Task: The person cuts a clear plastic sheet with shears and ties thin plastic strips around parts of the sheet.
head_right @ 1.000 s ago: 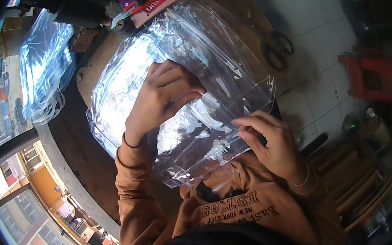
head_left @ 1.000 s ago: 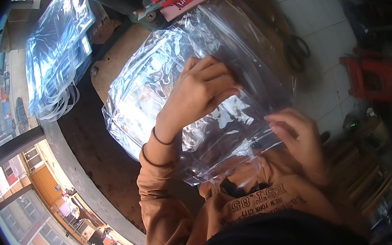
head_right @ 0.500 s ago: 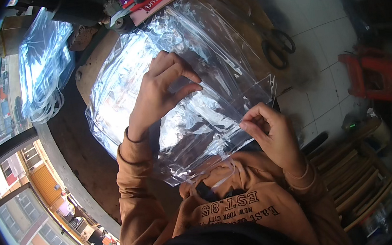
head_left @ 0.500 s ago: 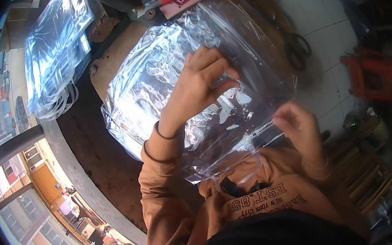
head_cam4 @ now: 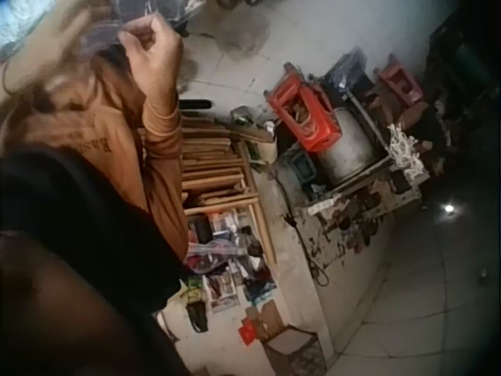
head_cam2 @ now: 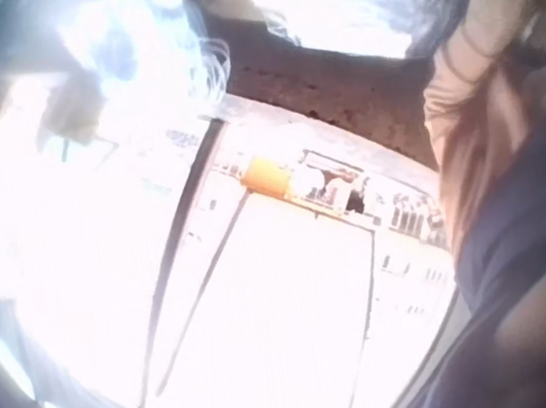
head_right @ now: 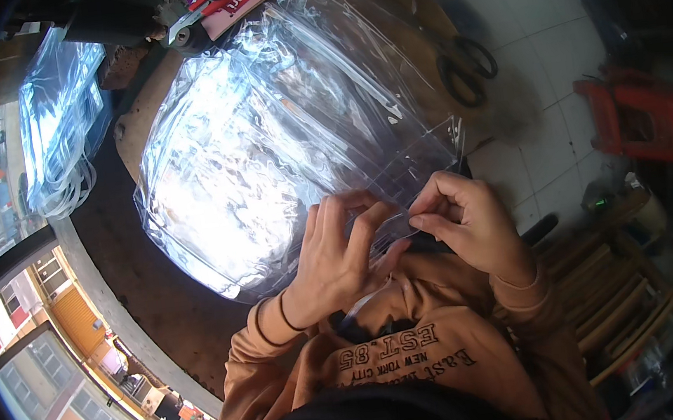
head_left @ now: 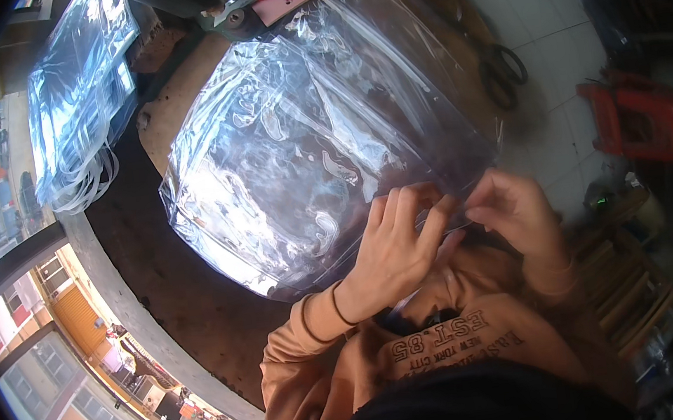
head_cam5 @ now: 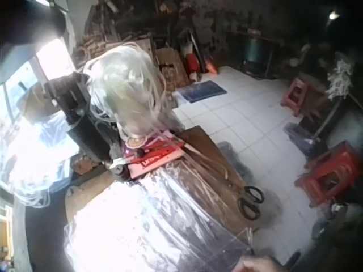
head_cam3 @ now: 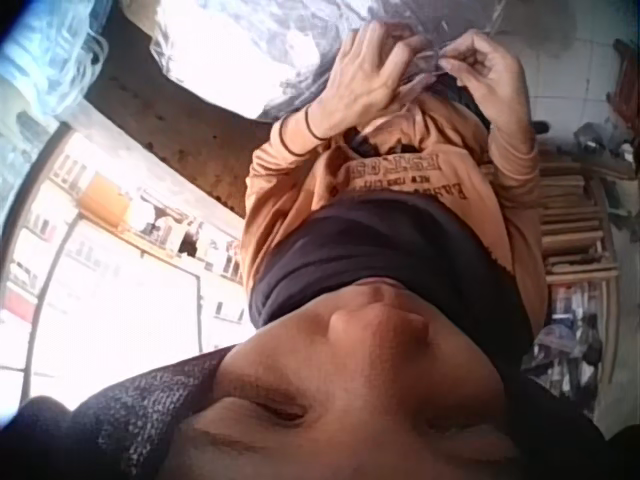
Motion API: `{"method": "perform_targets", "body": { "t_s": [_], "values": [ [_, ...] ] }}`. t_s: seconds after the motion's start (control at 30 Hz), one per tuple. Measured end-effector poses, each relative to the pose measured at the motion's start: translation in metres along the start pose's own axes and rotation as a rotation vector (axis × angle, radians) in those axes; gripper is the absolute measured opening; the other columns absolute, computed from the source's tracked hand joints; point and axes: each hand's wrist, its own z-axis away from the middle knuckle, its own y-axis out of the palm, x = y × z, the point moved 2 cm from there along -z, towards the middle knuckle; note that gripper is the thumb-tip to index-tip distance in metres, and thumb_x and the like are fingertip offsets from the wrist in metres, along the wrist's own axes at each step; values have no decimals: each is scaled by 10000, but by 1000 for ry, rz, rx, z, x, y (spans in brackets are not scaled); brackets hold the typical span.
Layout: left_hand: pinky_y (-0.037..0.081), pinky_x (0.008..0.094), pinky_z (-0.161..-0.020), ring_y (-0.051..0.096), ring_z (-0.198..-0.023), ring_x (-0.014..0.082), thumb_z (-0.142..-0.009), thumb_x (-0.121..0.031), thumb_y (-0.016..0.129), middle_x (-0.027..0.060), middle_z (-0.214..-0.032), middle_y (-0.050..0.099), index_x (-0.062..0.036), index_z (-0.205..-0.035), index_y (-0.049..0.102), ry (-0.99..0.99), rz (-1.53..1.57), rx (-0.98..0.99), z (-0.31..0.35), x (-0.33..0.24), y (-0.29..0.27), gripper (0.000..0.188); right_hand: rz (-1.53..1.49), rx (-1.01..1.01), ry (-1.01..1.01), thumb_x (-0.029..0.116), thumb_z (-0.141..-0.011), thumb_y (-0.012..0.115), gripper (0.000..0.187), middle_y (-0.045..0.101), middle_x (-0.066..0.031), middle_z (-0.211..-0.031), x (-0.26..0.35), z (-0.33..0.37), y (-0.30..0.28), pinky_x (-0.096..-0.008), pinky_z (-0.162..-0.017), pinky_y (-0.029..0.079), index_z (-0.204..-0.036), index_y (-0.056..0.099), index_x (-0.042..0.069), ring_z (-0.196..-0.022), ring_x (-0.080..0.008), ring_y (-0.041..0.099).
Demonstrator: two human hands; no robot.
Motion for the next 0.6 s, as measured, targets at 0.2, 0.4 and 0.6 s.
{"method": "perform_targets", "body": {
  "t_s": [0.2,0.4,0.6],
  "values": [
    [471,325,-654,555,-792,246,-629,-58,765,135,-1002,531,-33,-1099,534,-131,7,-303,32,-4,44,525,183,-52,-98,-44,-805,633,76,564,-32,-756,1,1,16,-180,-597,447,-817,563,-17,-696,-54,573],
    [486,300,-615,592,-773,235,-593,16,726,121,-944,586,-1,-1075,591,-88,61,-353,29,-4,34,500,602,-390,-418,29,-800,657,141,592,-83,-800,22,-18,-13,-263,-648,477,-913,583,-12,-719,-144,594],
    [480,297,-579,590,-705,218,-589,37,723,103,-883,592,3,-1045,618,-52,51,-398,29,-6,33,469,1289,-607,-534,157,-844,621,440,529,-189,-1087,4,-80,-70,-416,-842,441,-1241,469,43,-1009,-356,514]
  ]
}}
